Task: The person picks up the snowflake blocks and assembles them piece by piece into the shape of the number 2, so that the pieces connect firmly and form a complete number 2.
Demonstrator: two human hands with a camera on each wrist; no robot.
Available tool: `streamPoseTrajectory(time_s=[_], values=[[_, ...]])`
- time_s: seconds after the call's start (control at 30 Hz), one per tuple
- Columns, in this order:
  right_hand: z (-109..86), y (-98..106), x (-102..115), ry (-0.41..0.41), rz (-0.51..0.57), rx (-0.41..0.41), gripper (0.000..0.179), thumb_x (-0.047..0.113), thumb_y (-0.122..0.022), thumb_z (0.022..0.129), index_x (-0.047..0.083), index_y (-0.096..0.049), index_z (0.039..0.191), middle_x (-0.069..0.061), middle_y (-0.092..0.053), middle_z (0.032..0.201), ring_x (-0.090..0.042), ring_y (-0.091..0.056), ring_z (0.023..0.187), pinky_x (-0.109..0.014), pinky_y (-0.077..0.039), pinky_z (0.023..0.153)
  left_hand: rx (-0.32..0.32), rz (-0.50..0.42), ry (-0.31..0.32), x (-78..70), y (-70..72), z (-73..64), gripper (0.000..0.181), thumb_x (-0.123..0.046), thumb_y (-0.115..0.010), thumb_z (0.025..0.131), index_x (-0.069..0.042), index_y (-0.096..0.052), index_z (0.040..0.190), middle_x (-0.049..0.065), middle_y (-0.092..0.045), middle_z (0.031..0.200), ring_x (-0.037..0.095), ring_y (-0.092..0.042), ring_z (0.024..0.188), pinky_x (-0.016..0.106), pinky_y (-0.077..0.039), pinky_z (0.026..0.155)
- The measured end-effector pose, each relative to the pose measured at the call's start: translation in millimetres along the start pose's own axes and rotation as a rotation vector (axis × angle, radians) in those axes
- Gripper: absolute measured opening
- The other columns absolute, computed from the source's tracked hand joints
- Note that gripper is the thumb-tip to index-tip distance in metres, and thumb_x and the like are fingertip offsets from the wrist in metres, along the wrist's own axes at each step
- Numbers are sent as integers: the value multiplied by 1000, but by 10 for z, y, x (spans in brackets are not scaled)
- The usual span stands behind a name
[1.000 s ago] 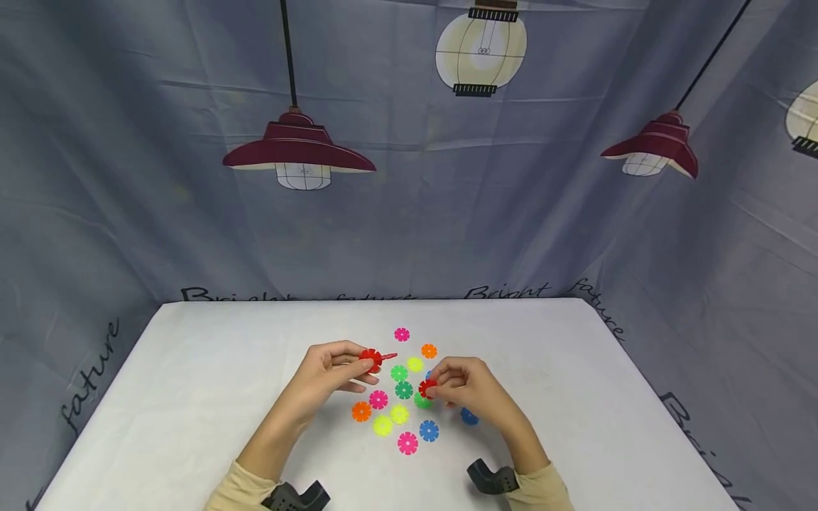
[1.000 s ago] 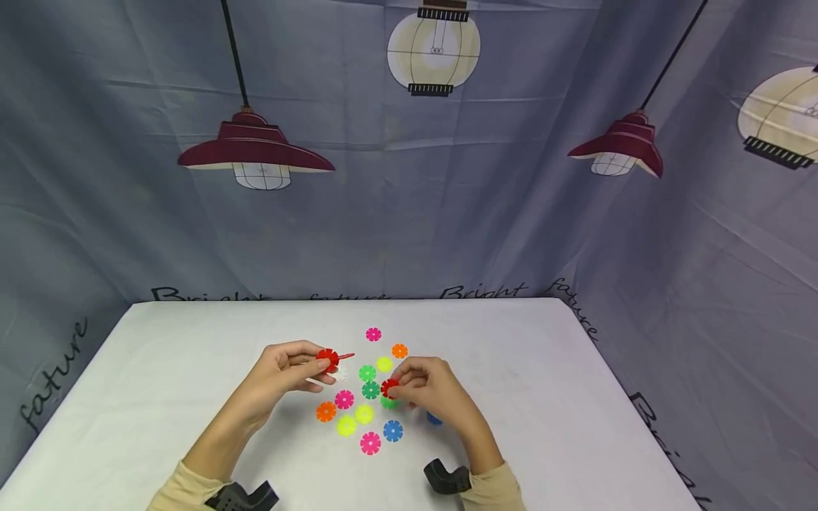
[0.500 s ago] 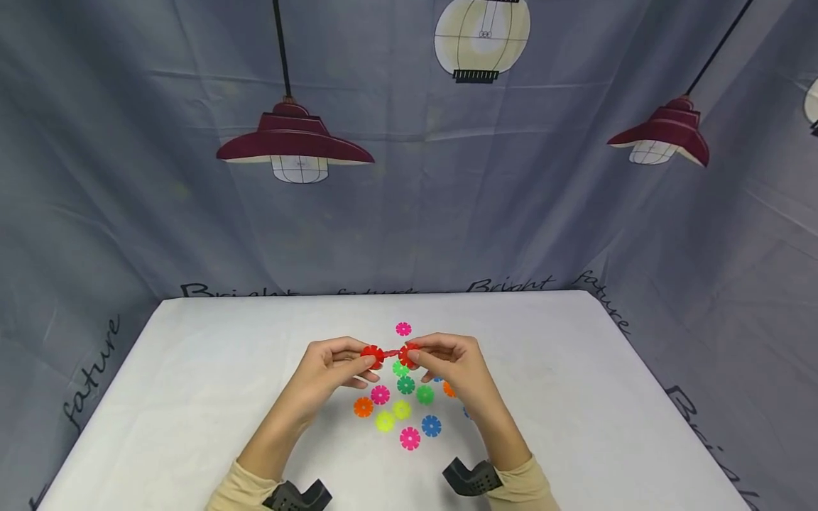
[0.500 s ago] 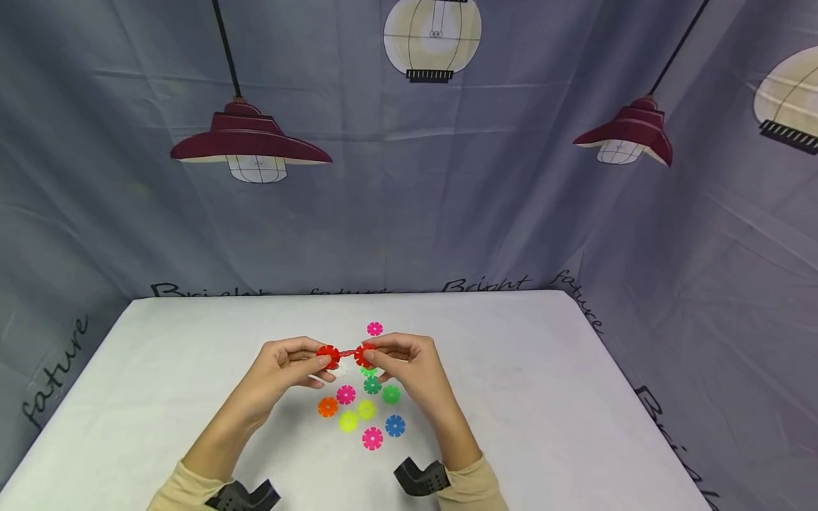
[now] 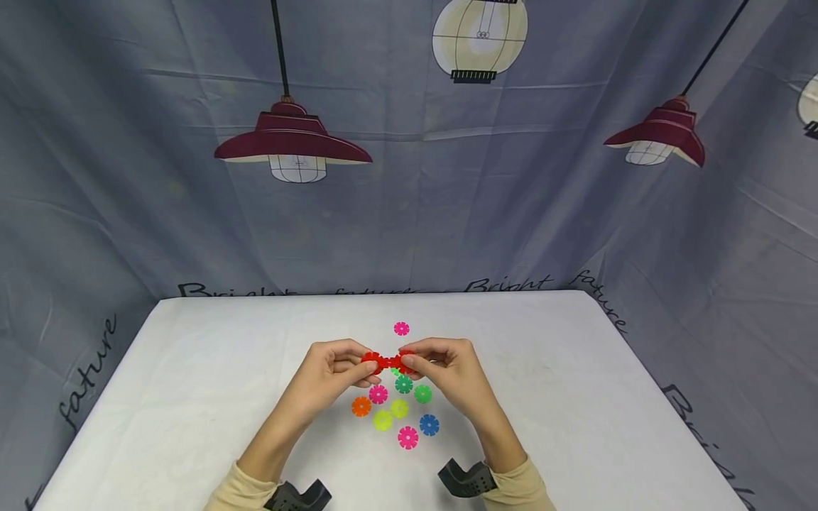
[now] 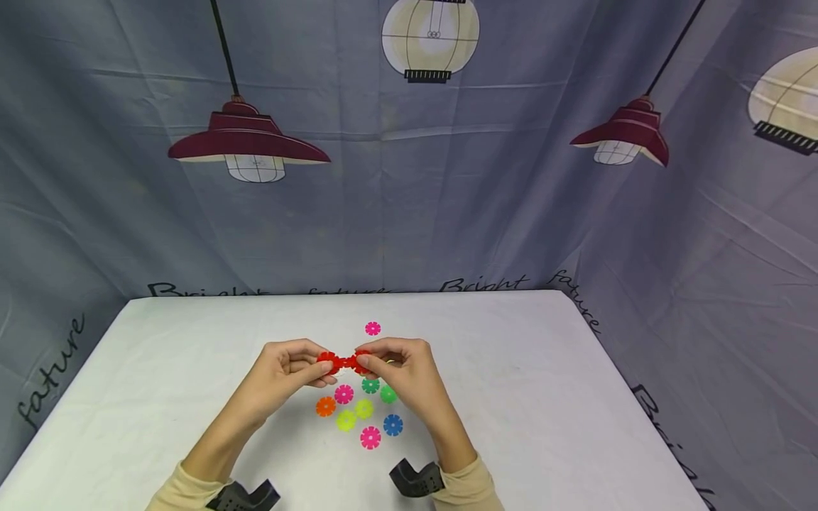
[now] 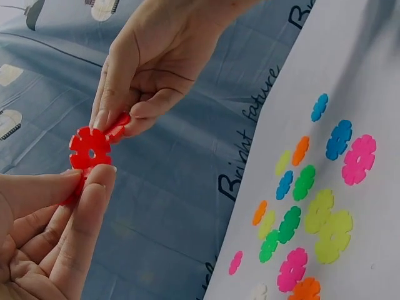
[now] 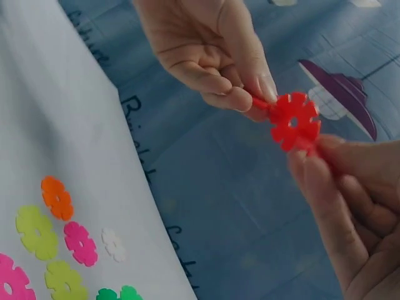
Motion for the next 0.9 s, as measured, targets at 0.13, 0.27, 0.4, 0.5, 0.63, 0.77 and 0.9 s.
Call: streamPoseTrajectory(time_s=[0.13,0.27,0.4,0.5,0.63,0.77,0.9], values=[[14,-27,-11,-11,15,19,16,15,-79,92,6,-80,105,-14,-79,95,-21,-77,77,-29,-64,73,8,7,3,4,2,0,25,-20,-75,96,2,-73,107,17,-79,98,20,-79,85,28,-63,82],[36,-57,-37,-4,21,65,19,17,-77,94,7,-79,110,-14,-79,99,-27,-77,81,-29,-64,75,29,16,50,2,28,-19,23,-20,-75,96,-1,-73,109,20,-78,102,20,-78,87,31,-63,85],[29,-82,-52,14,-14,138,21,19,-75,95,11,-78,114,-11,-76,94,-27,-72,71,-30,-62,62,114,59,93,7,15,-40,28,-19,-74,94,-6,-71,119,16,-74,118,20,-77,94,36,-60,86],[11,-116,-71,7,-10,189,19,19,-77,94,10,-77,111,-13,-75,89,-21,-67,62,-30,-59,56,182,70,107,15,-20,-48,33,-21,-76,92,-11,-71,123,10,-71,127,21,-77,99,36,-58,88],[-5,-180,-82,-18,35,224,16,18,-78,93,6,-74,103,-20,-75,86,-12,-68,62,-31,-62,61,214,56,99,31,-66,-33,27,-27,-77,94,-10,-74,115,15,-75,116,20,-77,92,30,-58,83],[-10,-211,-76,-28,39,221,15,20,-76,95,8,-76,104,-19,-76,86,-11,-70,64,-32,-63,65,204,66,62,49,-86,-9,21,-24,-74,97,-3,-74,103,22,-77,100,16,-73,79,25,-56,71],[-16,-81,-97,-24,-15,161,18,22,-76,96,13,-75,112,-14,-76,94,-18,-74,68,-36,-64,68,169,99,67,65,-73,3,19,-21,-73,97,-2,-73,100,15,-77,92,15,-70,74,24,-54,67]])
Point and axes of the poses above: each hand's wrist, its own z-axis towards the middle knuckle, its own y-axis out of the back of the hand, x = y × z, the point moved 4 cm from there along z, towards the middle knuckle
